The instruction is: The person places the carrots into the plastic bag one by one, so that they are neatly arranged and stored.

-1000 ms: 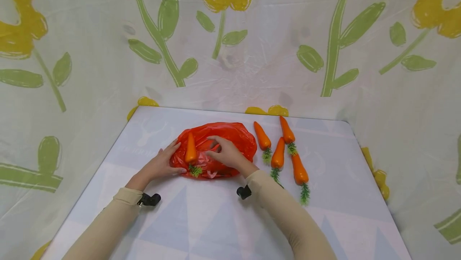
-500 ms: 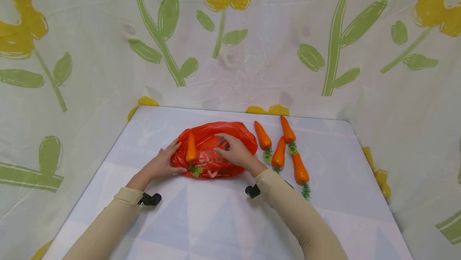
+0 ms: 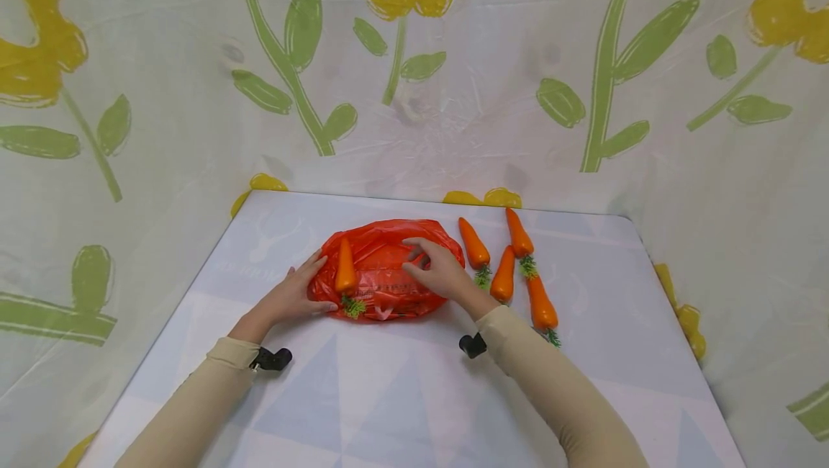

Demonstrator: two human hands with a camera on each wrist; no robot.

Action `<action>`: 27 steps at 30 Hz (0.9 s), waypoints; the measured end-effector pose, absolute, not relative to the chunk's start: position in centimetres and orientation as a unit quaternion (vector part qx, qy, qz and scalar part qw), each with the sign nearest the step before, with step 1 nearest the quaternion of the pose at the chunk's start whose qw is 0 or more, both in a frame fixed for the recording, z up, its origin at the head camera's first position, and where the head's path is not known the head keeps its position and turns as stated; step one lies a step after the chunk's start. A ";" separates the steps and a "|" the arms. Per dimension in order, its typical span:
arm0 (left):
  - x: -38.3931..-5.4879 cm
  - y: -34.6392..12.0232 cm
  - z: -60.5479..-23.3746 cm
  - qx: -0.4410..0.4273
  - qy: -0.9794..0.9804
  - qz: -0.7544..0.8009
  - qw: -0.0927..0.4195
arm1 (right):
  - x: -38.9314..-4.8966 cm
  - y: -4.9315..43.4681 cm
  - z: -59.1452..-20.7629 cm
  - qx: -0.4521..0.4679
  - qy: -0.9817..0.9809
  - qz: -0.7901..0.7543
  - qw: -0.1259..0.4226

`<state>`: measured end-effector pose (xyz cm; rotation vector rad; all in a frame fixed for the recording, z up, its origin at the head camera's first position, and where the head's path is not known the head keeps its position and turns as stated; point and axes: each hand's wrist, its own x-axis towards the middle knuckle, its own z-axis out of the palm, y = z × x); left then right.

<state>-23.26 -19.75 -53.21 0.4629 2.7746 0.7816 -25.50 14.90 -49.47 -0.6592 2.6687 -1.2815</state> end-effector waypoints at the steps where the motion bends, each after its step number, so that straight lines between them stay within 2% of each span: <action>1: -23.3 -19.7 -53.2 0.157 0.944 0.267 0.112 | -25.5 15.1 -49.5 -0.215 0.880 -0.420 0.053; 27: -23.2 -19.8 -53.3 0.165 0.945 0.266 0.100 | -23.8 18.6 -49.6 -0.218 0.864 -0.453 0.013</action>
